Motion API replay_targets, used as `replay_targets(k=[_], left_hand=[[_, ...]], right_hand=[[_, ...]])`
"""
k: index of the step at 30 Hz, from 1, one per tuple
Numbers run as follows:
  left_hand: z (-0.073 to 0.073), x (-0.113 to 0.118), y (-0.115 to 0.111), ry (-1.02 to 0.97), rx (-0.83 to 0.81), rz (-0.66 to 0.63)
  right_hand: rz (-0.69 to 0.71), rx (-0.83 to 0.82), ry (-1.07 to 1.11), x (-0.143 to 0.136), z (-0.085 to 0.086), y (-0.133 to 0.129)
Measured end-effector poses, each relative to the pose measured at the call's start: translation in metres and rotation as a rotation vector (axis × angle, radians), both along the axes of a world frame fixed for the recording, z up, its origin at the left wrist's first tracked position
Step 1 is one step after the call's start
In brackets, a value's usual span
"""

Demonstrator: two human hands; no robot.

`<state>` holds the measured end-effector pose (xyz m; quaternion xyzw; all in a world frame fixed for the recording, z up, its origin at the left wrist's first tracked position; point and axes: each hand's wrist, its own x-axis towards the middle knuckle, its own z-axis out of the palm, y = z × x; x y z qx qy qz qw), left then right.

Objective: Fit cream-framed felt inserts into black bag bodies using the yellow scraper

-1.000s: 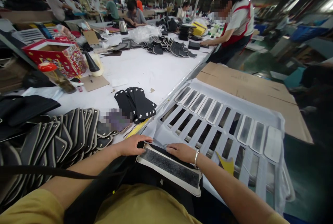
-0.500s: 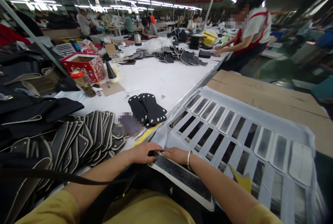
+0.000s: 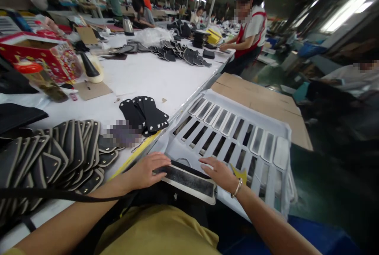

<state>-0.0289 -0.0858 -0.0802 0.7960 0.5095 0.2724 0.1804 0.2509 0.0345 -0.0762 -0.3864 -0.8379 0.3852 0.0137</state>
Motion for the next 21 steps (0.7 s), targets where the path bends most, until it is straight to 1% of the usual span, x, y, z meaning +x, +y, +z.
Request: replay_targets(k=[2,3,6,8,10,12,16,18,21], left_hand=[[-0.005,0.019,-0.001,0.026,0.039,-0.114],[-0.010,0.029,-0.001,0.038,0.049,-0.161],[-0.026,0.058,0.001,0.068,0.064,-0.270],[-0.033,0.074,0.002,0.088,0.056,-0.303],[-0.035,0.084,0.003,0.093,0.039,-0.292],[-0.033,0.090,0.003,0.078,0.032,-0.257],[-0.030,0.099,0.000,0.060,0.037,-0.233],[-0.031,0.104,-0.001,0.075,0.018,-0.233],[-0.035,0.112,-0.001,0.081,-0.023,-0.197]], right_hand=[[-0.060,0.168,0.084,0.025,0.005,-0.026],[-0.069,0.242,0.115,0.034,0.005,-0.041],[-0.088,0.364,0.142,0.049,-0.007,-0.078],[-0.103,0.421,0.156,0.051,-0.018,-0.095],[-0.126,0.481,0.177,0.053,-0.028,-0.103],[-0.152,0.531,0.196,0.055,-0.035,-0.106],[-0.174,0.559,0.204,0.057,-0.039,-0.106],[-0.181,0.559,0.209,0.057,-0.040,-0.106],[-0.202,0.595,0.254,0.055,-0.043,-0.109]])
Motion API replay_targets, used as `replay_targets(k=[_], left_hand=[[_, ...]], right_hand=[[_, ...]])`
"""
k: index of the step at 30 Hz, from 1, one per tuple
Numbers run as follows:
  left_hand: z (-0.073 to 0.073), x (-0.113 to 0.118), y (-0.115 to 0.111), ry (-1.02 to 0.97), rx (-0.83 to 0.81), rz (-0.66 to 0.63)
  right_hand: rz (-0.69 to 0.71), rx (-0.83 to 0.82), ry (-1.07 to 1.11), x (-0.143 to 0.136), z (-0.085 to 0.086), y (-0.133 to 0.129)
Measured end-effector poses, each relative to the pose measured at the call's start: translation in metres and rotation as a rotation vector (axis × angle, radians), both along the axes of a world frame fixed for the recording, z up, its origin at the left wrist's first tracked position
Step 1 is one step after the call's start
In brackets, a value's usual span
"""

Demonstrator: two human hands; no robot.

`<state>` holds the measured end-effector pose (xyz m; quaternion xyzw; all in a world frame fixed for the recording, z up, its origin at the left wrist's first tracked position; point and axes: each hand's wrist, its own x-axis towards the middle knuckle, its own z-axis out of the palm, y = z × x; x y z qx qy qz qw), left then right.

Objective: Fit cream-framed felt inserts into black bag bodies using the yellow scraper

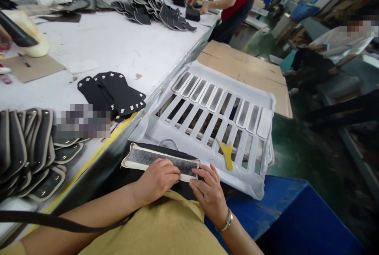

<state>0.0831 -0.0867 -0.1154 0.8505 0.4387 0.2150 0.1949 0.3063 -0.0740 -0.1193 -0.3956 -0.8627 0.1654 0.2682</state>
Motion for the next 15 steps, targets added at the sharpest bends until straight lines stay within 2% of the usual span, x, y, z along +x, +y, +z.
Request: replay_targets(k=[4,10,15], left_hand=[[-0.002,0.004,0.000,-0.003,-0.041,0.046],[0.004,0.006,-0.001,-0.010,-0.050,0.075],[0.007,0.016,-0.003,0.034,-0.103,0.163]], right_hand=[[-0.032,0.074,0.065,-0.001,-0.004,-0.005],[-0.099,0.055,0.067,-0.004,-0.005,-0.010],[-0.189,0.050,0.062,-0.013,-0.001,-0.016]])
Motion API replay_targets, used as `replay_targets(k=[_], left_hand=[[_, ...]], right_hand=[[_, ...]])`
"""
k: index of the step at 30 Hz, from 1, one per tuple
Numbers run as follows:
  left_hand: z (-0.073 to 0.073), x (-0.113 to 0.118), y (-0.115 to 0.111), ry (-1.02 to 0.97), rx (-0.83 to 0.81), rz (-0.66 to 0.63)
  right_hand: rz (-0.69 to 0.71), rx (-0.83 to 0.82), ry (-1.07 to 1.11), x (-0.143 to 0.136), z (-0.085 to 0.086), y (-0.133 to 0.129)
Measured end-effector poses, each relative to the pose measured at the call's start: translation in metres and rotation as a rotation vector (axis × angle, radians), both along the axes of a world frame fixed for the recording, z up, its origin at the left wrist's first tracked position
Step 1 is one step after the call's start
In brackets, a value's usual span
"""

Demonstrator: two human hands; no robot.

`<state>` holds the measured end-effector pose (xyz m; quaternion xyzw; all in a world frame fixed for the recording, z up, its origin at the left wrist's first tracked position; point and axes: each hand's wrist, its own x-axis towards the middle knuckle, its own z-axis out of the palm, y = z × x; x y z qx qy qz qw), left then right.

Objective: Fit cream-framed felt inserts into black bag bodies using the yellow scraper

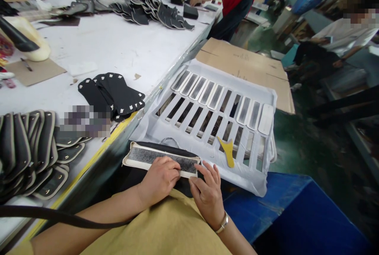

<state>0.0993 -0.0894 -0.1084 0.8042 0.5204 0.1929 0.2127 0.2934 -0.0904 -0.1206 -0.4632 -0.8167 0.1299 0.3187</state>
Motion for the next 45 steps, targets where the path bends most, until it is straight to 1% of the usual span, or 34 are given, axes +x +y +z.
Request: replay_targets(k=[4,10,14,17,23,26,28,29,31,33,35,38,41,44,45], left_hand=[[0.001,0.004,-0.002,0.007,-0.003,0.041],[0.005,0.007,-0.006,0.027,-0.007,0.061],[0.007,0.008,-0.002,0.002,-0.086,0.118],[0.008,0.009,0.003,0.003,-0.140,0.137],[0.011,0.016,0.010,0.132,-0.158,0.160],[0.015,0.019,0.013,0.209,-0.178,0.150],[0.018,0.019,0.013,0.242,-0.197,0.146],[0.020,0.019,0.012,0.252,-0.202,0.144],[0.021,0.018,0.010,0.254,-0.195,0.141],[0.020,0.017,0.008,0.235,-0.168,0.138],[0.017,0.016,0.008,0.205,-0.136,0.139],[0.013,0.011,0.007,0.155,-0.130,0.142],[0.014,-0.002,-0.001,0.070,-0.106,0.119],[0.016,-0.022,-0.015,0.035,0.015,0.176],[0.016,-0.029,-0.019,0.043,0.032,0.192]], right_hand=[[-0.077,-0.017,0.001,-0.004,-0.002,-0.005],[-0.164,-0.025,0.021,-0.010,-0.012,-0.010],[-0.204,-0.069,0.038,-0.016,-0.015,-0.011],[-0.217,-0.122,0.062,-0.018,-0.014,-0.011],[-0.252,-0.246,0.136,-0.022,-0.017,-0.009],[-0.285,-0.260,0.180,-0.025,-0.019,-0.008],[-0.300,-0.215,0.148,-0.025,-0.018,-0.010],[-0.304,-0.165,0.109,-0.025,-0.016,-0.012],[-0.298,0.000,0.009,-0.024,-0.013,-0.020],[-0.259,0.172,-0.084,-0.022,-0.011,-0.031],[-0.176,0.258,-0.167,-0.021,-0.013,-0.040],[-0.065,0.251,-0.295,-0.022,-0.020,-0.048],[-0.054,0.250,-0.372,-0.024,-0.025,-0.049],[-0.048,0.251,-0.402,-0.024,-0.026,-0.050],[-0.040,0.246,-0.407,-0.024,-0.026,-0.051]])
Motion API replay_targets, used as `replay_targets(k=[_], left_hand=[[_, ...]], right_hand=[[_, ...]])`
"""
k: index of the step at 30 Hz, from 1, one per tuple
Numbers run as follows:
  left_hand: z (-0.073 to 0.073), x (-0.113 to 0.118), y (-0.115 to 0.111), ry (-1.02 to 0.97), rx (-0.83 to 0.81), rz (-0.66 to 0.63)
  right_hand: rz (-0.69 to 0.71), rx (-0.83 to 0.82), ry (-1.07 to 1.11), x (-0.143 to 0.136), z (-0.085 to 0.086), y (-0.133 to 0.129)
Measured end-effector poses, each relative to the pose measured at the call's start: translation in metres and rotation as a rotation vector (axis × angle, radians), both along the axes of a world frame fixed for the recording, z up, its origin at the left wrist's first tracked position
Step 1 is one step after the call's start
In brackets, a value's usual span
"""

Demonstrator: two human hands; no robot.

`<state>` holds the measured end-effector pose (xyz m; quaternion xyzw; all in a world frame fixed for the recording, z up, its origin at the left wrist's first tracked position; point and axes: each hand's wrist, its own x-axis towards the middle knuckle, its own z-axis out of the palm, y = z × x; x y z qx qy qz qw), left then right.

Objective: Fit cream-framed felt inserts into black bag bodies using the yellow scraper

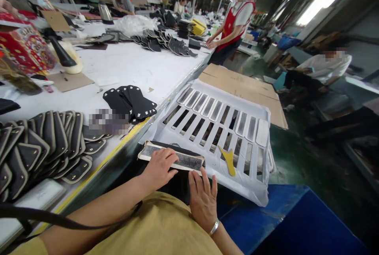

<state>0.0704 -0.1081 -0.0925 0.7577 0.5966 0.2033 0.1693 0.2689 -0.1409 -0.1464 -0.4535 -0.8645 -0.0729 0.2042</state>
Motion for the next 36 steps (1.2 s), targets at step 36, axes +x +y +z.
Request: replay_targets(k=[36], left_hand=[[-0.015,-0.062,-0.004,-0.024,-0.021,0.043]], right_hand=[[0.136,0.054,-0.023,-0.049,-0.008,0.015]])
